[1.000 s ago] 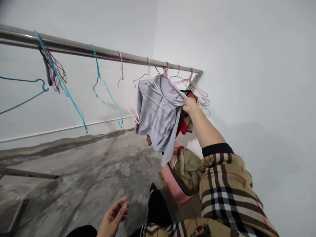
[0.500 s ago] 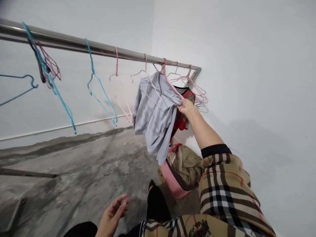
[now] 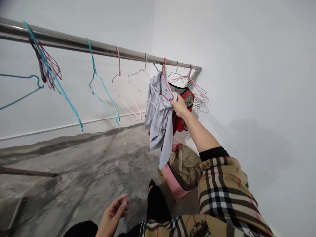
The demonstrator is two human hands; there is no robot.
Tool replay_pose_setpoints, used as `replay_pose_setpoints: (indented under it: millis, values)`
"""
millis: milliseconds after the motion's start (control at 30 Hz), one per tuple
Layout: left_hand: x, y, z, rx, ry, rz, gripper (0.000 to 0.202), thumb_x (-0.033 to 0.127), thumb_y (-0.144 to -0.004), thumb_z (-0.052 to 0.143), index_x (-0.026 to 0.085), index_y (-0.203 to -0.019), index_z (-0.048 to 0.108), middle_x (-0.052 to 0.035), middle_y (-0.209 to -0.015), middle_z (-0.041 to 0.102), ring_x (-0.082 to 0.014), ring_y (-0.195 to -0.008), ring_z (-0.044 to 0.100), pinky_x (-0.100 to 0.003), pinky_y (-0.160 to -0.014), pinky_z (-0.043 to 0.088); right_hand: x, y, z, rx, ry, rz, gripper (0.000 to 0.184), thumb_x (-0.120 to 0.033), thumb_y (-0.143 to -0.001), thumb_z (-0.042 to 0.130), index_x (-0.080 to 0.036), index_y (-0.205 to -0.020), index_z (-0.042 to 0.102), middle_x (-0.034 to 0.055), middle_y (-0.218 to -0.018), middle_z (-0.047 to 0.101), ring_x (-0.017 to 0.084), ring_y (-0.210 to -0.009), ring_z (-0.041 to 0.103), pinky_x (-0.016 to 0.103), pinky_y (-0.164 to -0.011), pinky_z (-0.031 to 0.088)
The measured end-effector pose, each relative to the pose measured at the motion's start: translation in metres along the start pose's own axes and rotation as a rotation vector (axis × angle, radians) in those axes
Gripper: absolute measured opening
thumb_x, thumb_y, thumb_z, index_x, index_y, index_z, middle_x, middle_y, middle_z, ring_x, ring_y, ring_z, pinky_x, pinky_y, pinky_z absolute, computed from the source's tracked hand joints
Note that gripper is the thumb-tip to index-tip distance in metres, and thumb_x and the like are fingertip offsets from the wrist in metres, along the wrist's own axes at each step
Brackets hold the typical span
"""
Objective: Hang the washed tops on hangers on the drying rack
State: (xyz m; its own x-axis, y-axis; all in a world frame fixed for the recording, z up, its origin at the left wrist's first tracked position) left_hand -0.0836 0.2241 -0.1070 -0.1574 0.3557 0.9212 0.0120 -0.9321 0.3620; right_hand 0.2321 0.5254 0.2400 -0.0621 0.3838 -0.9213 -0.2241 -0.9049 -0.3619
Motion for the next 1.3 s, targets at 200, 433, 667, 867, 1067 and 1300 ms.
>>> replay_pose_setpoints:
  millis: [200, 433, 667, 867, 1067, 1300]
  values:
    - [0.005, 0.002, 0.002, 0.023, 0.004, -0.025, 0.085, 0.076, -0.047, 0.077, 0.015, -0.106, 0.069, -0.0114, -0.096, 0.075, -0.0224, -0.081, 0.067, -0.032, -0.075, 0.053, 0.015, -0.001, 0.003, 0.041, 0.046, 0.101, 0.045, 0.003, -0.062, 0.059, -0.019, -0.101, 0.061, -0.0038, -0.079, 0.068, 0.011, -0.068, 0.065, 0.033, -0.07, 0.062]
    - [0.006, 0.004, 0.003, 0.026, -0.005, -0.026, 0.086, 0.076, -0.047, 0.077, 0.014, -0.106, 0.068, -0.0101, -0.092, 0.074, -0.0221, -0.08, 0.067, -0.031, -0.073, 0.053, 0.019, -0.009, -0.003, 0.066, 0.135, 0.195, 0.022, 0.006, -0.065, 0.062, -0.013, -0.074, 0.06, -0.0012, -0.06, 0.063, 0.01, -0.052, 0.061, 0.025, -0.052, 0.059]
    - [0.0, 0.001, -0.001, 0.007, -0.006, -0.015, 0.082, 0.075, -0.05, 0.077, 0.016, -0.107, 0.07, -0.0099, -0.093, 0.074, -0.0224, -0.081, 0.068, -0.031, -0.074, 0.053, 0.021, -0.003, 0.005, -0.005, 0.129, 0.097, 0.025, -0.001, -0.065, 0.067, -0.015, -0.085, 0.066, -0.0016, -0.071, 0.069, 0.009, -0.056, 0.061, 0.02, -0.055, 0.055]
    - [0.0, 0.001, 0.0, 0.023, -0.003, -0.019, 0.083, 0.076, -0.046, 0.077, 0.016, -0.103, 0.071, -0.011, -0.092, 0.075, -0.0235, -0.079, 0.068, -0.033, -0.073, 0.054, 0.027, 0.011, 0.012, -0.074, -0.051, -0.044, 0.04, -0.007, -0.061, 0.067, -0.02, -0.1, 0.064, -0.0049, -0.084, 0.071, 0.009, -0.073, 0.065, 0.023, -0.073, 0.056]
    - [0.0, 0.001, 0.001, 0.027, -0.003, -0.007, 0.081, 0.075, -0.048, 0.077, 0.016, -0.103, 0.072, -0.0105, -0.09, 0.075, -0.0237, -0.079, 0.068, -0.034, -0.073, 0.054, 0.028, 0.015, 0.012, -0.069, -0.168, -0.043, 0.044, -0.004, -0.058, 0.059, -0.022, -0.099, 0.06, -0.0052, -0.088, 0.072, 0.012, -0.082, 0.067, 0.025, -0.078, 0.056]
    - [-0.002, 0.001, 0.002, 0.048, -0.026, 0.012, 0.082, 0.077, -0.052, 0.074, 0.015, -0.106, 0.071, -0.011, -0.09, 0.074, -0.0231, -0.08, 0.068, -0.032, -0.073, 0.054, 0.025, 0.011, 0.008, -0.007, -0.232, -0.001, 0.043, -0.003, -0.056, 0.054, -0.023, -0.094, 0.058, -0.0073, -0.078, 0.07, 0.011, -0.074, 0.066, 0.024, -0.072, 0.057]
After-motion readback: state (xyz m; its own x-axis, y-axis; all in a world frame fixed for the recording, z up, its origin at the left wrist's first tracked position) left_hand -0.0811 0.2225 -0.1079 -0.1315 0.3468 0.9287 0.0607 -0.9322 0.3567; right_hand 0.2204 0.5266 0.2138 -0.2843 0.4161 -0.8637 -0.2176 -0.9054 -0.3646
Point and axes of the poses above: each hand's wrist, its own y-axis away from the middle knuckle, its own z-axis out of the palm, x = y × z, the point moved 5 cm from there along -y, towards the middle knuckle
